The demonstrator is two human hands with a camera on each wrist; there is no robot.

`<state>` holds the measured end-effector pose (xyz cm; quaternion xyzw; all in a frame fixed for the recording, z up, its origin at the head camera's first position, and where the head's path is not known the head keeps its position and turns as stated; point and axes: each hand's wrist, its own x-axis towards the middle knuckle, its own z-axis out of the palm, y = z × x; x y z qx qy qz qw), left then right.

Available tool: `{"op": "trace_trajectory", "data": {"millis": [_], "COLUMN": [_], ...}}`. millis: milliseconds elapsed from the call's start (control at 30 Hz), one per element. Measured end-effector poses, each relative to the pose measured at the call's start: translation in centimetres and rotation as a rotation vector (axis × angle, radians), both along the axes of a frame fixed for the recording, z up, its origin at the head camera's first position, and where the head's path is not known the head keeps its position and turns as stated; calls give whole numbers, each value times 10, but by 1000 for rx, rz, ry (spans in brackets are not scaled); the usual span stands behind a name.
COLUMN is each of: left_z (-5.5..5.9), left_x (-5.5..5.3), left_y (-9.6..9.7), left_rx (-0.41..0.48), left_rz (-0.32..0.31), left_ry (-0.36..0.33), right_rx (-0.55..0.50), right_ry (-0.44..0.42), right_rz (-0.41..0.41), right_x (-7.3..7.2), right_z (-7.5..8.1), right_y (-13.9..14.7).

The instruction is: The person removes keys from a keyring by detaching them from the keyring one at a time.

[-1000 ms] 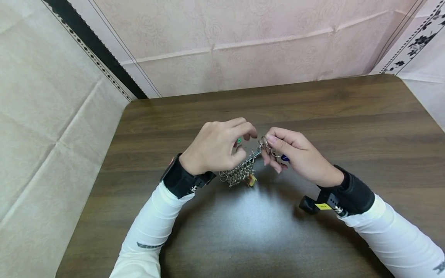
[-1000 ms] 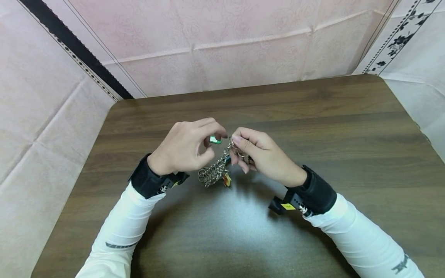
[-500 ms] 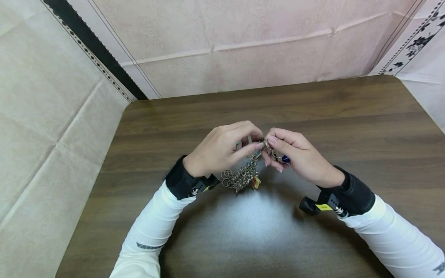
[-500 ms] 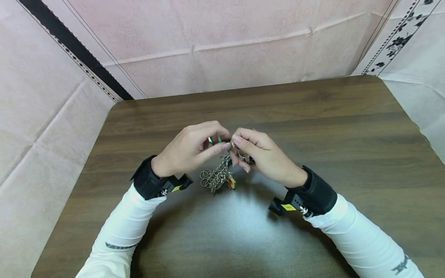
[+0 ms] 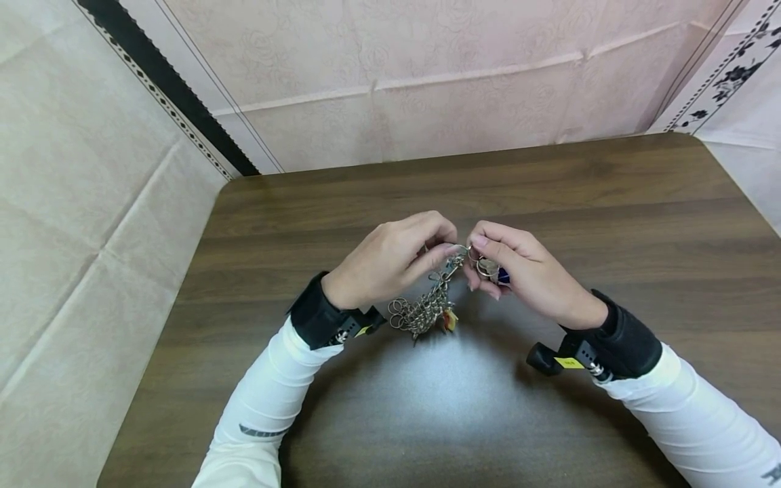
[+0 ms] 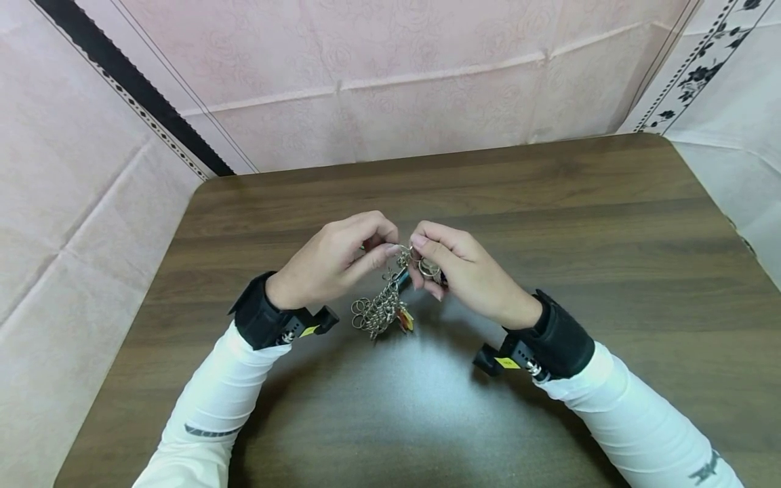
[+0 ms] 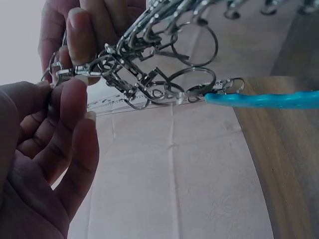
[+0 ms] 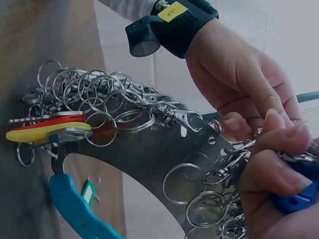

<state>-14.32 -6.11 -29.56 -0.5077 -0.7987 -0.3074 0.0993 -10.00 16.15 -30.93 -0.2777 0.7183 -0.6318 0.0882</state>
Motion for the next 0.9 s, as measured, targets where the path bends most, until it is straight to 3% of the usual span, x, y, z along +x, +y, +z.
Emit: {"op": "trace_trajectory", "data": {"millis": [367,433,667,767,900], "left_z": [-1,-1,-1,-1,-1], "left_x": [2,2,2,2,2], "left_y": [4,4,5,5,6], "left_rx": [42,51,59,73,97], "left_rz": [25,28,38,30,18], "left_ry": [-46,-45,-28,-42,-44], "right_rx": [103,151,235,247,263], "right_ry": [46,91,377,421,410], "right_rz": [-134,-184,-283,-307,-326], "right_x": [2,3,4,4,5], "right_z": [-2,-3,-7,-9,-9], "right_y": [-1,-3,-8,-10,-12]}}
